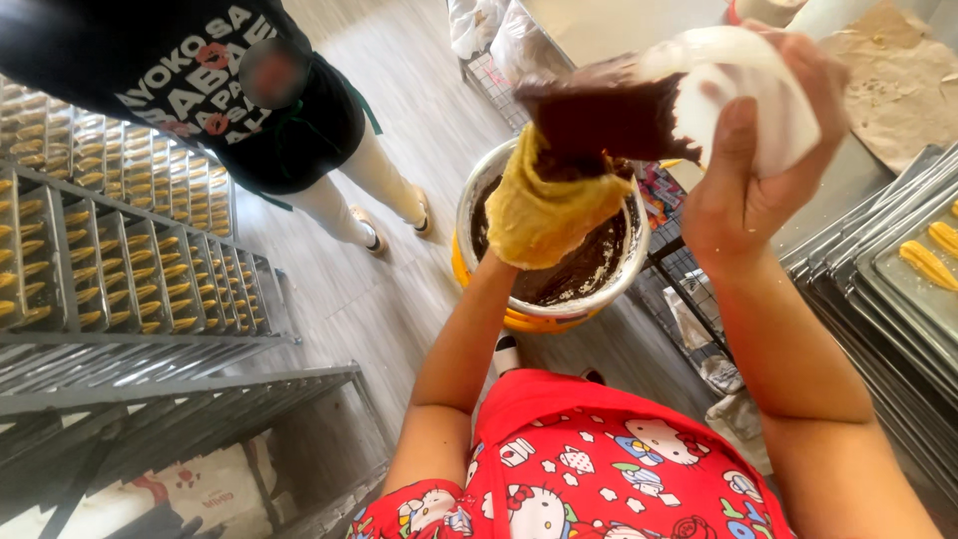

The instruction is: The person fills a piping bag with chocolate batter using a spatula, and then pipes the batter onto pastries on a baking tray.

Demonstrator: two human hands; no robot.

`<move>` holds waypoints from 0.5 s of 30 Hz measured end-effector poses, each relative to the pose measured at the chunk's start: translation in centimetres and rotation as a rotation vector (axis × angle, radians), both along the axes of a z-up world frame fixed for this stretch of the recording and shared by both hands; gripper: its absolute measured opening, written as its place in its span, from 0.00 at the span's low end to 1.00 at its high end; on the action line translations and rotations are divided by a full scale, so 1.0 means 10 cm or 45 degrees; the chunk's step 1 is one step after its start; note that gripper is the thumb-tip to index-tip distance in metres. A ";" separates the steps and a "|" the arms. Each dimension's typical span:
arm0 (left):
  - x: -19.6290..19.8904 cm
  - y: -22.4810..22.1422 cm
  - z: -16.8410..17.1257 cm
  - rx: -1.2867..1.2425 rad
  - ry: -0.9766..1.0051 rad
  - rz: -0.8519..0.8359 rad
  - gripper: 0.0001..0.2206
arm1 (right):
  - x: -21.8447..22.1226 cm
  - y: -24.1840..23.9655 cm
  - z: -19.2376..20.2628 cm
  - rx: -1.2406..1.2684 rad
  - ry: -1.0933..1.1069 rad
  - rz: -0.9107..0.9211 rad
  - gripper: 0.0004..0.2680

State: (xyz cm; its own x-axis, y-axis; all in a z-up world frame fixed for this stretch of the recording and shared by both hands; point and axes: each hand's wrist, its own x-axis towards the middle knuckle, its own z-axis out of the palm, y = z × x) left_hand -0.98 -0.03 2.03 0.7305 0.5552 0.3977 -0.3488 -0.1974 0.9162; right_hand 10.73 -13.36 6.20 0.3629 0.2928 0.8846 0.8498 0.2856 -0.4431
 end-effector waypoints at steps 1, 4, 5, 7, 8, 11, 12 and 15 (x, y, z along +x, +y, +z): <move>-0.01 -0.02 -0.03 -0.105 -0.019 -0.020 0.29 | -0.01 -0.01 -0.02 -0.046 -0.016 0.004 0.14; -0.09 -0.04 -0.14 -0.257 -0.072 -0.052 0.28 | -0.04 -0.01 -0.16 0.081 0.175 0.053 0.15; -0.10 -0.05 -0.18 -0.283 -0.101 -0.058 0.28 | -0.04 0.00 -0.21 0.121 0.210 0.054 0.15; -0.13 -0.07 -0.27 -0.336 -0.155 -0.061 0.27 | -0.03 0.01 -0.32 0.160 0.206 0.030 0.15; -0.13 -0.09 -0.32 -0.365 -0.203 -0.065 0.27 | -0.03 0.01 -0.38 0.192 0.227 0.038 0.16; -0.04 -0.01 -0.47 -0.587 -0.406 -0.122 0.22 | 0.03 -0.04 -0.51 0.305 0.314 0.060 0.17; 0.00 0.04 -0.50 -0.677 -0.485 -0.156 0.20 | 0.06 -0.07 -0.54 0.340 0.426 0.077 0.18; -0.02 0.17 -0.57 -0.631 -0.488 -0.345 0.26 | 0.23 -0.17 -0.61 0.446 0.784 0.158 0.19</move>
